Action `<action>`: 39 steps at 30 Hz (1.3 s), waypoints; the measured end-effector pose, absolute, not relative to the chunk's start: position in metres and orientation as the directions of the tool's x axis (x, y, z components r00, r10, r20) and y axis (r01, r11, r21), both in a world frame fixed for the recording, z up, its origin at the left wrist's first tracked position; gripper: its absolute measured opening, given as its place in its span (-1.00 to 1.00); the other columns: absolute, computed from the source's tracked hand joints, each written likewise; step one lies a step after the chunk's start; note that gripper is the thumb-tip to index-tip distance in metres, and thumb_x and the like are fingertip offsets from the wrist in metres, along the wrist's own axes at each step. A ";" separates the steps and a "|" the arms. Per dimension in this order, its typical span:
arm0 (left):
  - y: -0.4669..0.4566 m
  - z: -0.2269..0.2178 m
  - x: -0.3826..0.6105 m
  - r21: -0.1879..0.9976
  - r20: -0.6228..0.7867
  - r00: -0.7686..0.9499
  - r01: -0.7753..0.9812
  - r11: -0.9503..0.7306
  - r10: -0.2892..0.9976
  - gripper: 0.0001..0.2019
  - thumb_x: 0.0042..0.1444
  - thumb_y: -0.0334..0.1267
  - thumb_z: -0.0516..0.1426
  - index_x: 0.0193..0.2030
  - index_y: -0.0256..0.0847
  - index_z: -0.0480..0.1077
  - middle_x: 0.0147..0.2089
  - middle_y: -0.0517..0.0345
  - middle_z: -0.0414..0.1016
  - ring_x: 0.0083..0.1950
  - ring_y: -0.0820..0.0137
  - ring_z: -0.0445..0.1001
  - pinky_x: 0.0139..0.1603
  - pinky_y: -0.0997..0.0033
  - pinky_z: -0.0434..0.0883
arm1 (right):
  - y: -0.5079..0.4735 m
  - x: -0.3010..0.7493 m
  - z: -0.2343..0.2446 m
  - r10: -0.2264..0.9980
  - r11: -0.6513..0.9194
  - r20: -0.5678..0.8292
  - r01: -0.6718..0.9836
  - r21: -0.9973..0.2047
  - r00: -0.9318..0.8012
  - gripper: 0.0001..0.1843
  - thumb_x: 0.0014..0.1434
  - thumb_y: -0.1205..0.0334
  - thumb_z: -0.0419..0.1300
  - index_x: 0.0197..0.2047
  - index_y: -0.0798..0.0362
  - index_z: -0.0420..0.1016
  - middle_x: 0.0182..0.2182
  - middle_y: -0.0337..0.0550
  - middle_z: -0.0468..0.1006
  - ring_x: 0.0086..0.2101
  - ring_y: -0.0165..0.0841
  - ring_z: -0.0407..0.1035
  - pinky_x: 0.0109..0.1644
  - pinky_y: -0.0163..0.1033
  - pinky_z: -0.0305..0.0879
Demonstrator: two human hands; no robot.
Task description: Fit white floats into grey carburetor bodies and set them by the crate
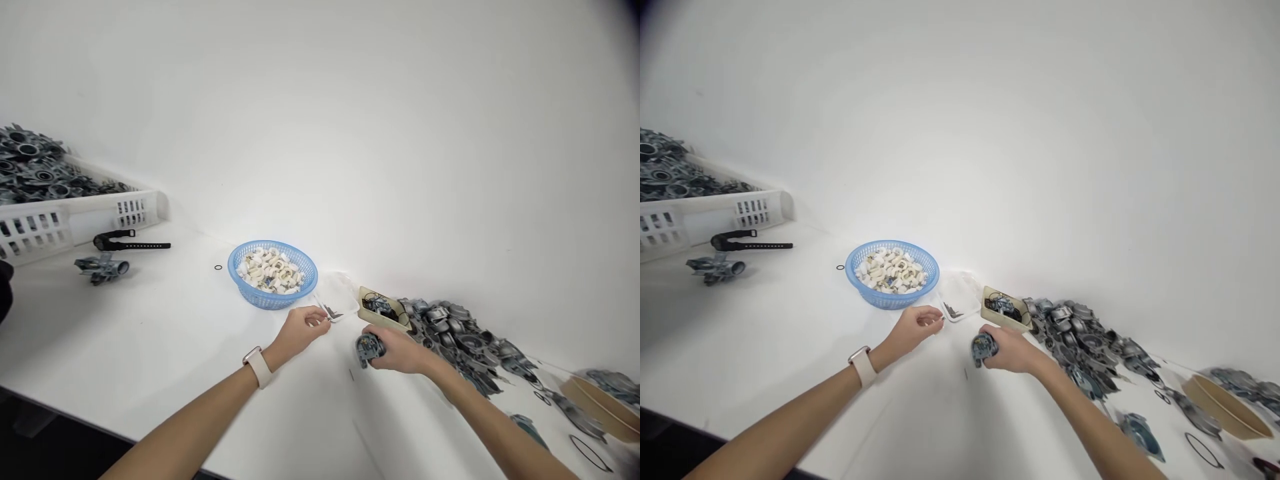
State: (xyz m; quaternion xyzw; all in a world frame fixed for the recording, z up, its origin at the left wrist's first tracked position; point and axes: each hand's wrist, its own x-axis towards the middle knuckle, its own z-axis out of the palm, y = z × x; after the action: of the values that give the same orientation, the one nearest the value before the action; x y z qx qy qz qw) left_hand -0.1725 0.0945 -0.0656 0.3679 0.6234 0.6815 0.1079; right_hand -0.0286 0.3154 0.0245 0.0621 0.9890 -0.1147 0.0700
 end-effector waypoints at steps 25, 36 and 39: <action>0.092 -0.071 -0.152 0.502 0.783 -0.440 0.864 -0.028 0.439 -0.85 0.11 -0.30 0.24 -0.15 -0.15 0.50 -0.32 0.19 0.58 -0.29 0.37 0.52 -0.21 0.36 0.44 | 0.253 0.011 -0.023 0.353 0.875 -0.070 0.356 -0.327 -0.933 -0.70 0.24 0.01 0.15 -0.05 -0.06 0.55 -0.17 -0.12 0.58 -0.18 -0.21 0.45 -0.18 -0.20 0.27; 0.094 -0.073 -0.152 0.464 0.696 -0.372 0.886 0.011 0.615 -0.89 0.15 -0.28 0.21 -0.17 -0.10 0.50 -0.23 0.25 0.63 -0.25 0.37 0.55 -0.21 0.38 0.42 | 0.215 -0.010 -0.091 0.242 0.950 0.130 0.262 0.170 -0.962 -0.74 0.28 0.42 0.09 -0.37 0.07 0.56 -0.40 -0.13 0.64 -0.43 -0.32 0.51 -0.48 -0.25 -0.19; 0.093 -0.071 -0.152 0.448 0.693 -0.361 0.894 0.020 0.624 -0.90 0.16 -0.29 0.21 -0.18 -0.10 0.51 -0.21 0.24 0.63 -0.21 0.35 0.57 -0.17 0.36 0.43 | 0.224 -0.010 -0.093 0.027 0.964 0.180 0.073 0.256 -0.983 -0.80 0.15 0.54 0.15 -0.41 0.13 0.52 -0.48 -0.07 0.59 -0.47 -0.36 0.48 -0.49 -0.28 -0.08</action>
State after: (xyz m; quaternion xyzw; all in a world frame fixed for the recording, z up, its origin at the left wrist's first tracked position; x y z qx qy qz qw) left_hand -0.1516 0.0932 -0.0713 0.5439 0.6974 0.4407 -0.1533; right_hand -0.0097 0.2239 -0.0930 0.0253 0.9870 0.1321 -0.0878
